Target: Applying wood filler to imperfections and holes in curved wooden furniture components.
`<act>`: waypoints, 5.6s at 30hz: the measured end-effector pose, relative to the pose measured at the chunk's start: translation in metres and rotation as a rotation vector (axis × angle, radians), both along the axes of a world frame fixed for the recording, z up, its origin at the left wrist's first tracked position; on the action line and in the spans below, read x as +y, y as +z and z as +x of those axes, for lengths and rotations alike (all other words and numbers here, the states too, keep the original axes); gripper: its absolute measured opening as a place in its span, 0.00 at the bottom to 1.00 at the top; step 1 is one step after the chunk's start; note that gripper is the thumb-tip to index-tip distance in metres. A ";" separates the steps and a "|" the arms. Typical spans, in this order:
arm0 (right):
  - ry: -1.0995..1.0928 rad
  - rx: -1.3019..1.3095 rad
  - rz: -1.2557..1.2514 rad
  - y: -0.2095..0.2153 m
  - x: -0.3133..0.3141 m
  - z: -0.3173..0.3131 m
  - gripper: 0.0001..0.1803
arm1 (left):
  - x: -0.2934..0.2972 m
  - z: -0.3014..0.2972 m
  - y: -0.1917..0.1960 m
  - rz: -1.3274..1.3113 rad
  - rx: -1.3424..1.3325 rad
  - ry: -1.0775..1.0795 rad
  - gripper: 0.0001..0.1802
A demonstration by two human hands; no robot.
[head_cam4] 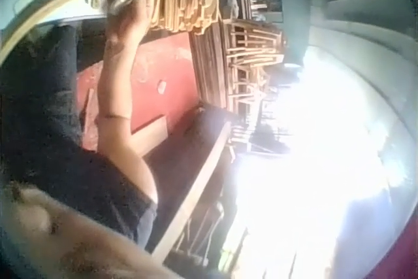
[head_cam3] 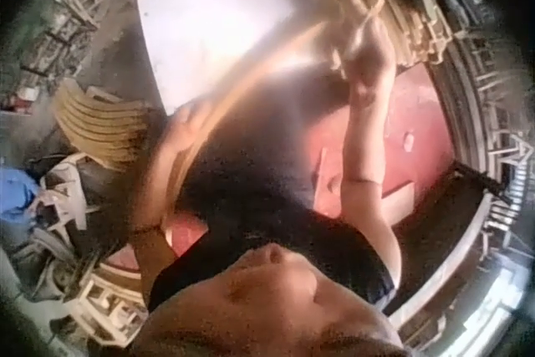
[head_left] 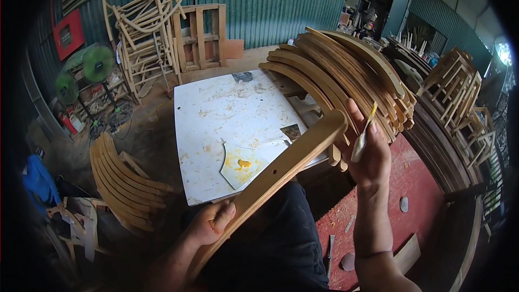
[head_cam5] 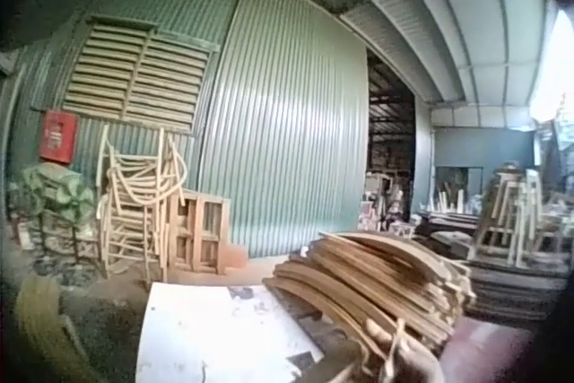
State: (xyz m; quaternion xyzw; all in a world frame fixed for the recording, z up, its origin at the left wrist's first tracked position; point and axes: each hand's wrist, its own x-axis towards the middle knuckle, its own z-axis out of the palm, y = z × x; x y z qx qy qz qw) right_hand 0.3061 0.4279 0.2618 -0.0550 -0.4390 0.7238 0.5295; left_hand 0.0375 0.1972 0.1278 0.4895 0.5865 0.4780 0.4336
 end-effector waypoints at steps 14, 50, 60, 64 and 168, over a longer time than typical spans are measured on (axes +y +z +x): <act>-0.244 -0.154 0.123 0.004 -0.046 0.091 0.09 | 0.143 -0.044 0.174 0.547 1.086 -0.198 0.25; 0.210 -0.022 -0.355 -0.088 -0.128 0.029 0.10 | 0.162 0.046 0.081 0.254 -1.241 0.220 0.25; 0.273 -0.091 -0.322 -0.078 -0.137 0.021 0.10 | 0.146 0.034 0.086 0.280 -1.277 0.181 0.25; 0.290 -0.125 -0.321 -0.078 -0.140 0.019 0.09 | 0.141 0.032 0.084 0.224 -1.208 0.199 0.22; 0.285 -0.692 0.008 -0.186 -0.160 -0.039 0.07 | -0.108 0.030 -0.062 -0.395 -0.816 0.365 0.37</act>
